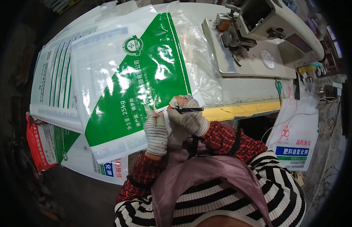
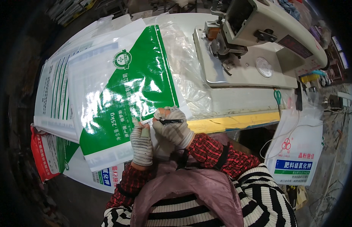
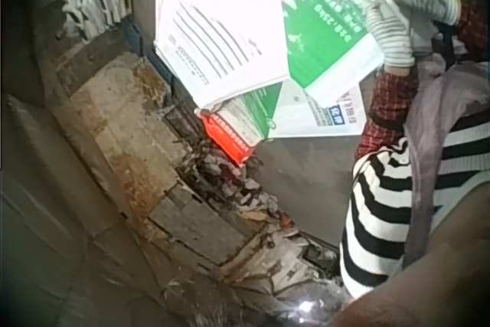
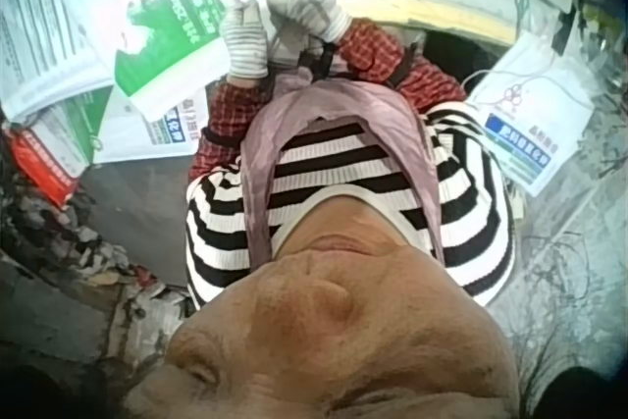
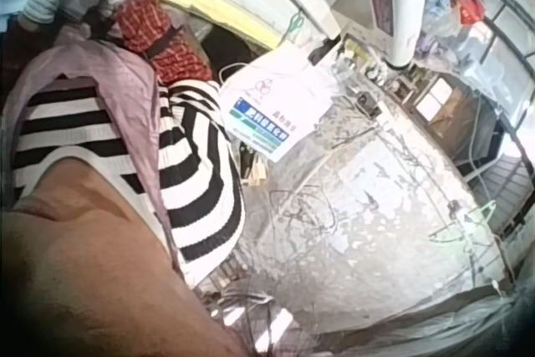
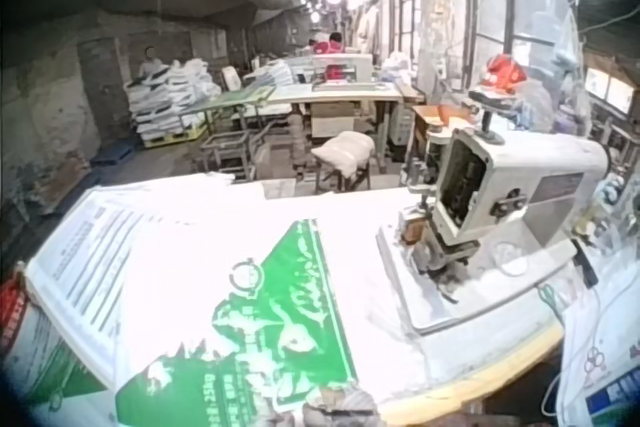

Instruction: Organizing, folding, and labeling industrial plastic bags at a factory workstation.

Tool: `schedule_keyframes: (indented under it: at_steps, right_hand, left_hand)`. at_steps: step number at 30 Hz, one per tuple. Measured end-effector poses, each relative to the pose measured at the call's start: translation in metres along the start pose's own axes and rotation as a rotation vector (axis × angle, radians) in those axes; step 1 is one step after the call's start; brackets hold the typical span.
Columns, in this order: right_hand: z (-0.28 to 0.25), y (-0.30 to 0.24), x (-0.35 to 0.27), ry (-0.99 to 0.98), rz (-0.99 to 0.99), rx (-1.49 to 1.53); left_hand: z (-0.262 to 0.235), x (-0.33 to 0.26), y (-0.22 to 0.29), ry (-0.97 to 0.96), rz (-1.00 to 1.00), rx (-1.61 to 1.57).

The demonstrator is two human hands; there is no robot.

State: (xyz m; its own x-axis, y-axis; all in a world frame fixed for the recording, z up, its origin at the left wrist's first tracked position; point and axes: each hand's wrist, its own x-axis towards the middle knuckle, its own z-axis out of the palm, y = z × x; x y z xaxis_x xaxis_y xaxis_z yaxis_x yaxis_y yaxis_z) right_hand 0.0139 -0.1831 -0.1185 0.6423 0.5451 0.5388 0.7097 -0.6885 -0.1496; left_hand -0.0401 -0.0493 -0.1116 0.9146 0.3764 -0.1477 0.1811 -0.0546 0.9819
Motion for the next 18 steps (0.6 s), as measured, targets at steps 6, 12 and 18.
schedule_keyframes:
  at_steps: [6,12,18]
  right_hand:
    - [-0.031,0.018,0.008,-0.19,0.734,1.185]
    - [-0.095,0.073,-0.005,0.013,1.087,1.455]
    - [-0.186,0.194,-0.093,0.631,1.399,1.348]
  left_hand:
    - [0.011,-0.001,0.007,-0.086,0.127,0.153]
    - [0.0,-0.034,0.001,-0.043,0.416,0.34]
    - [-0.05,-0.023,0.028,-0.064,1.169,0.897]
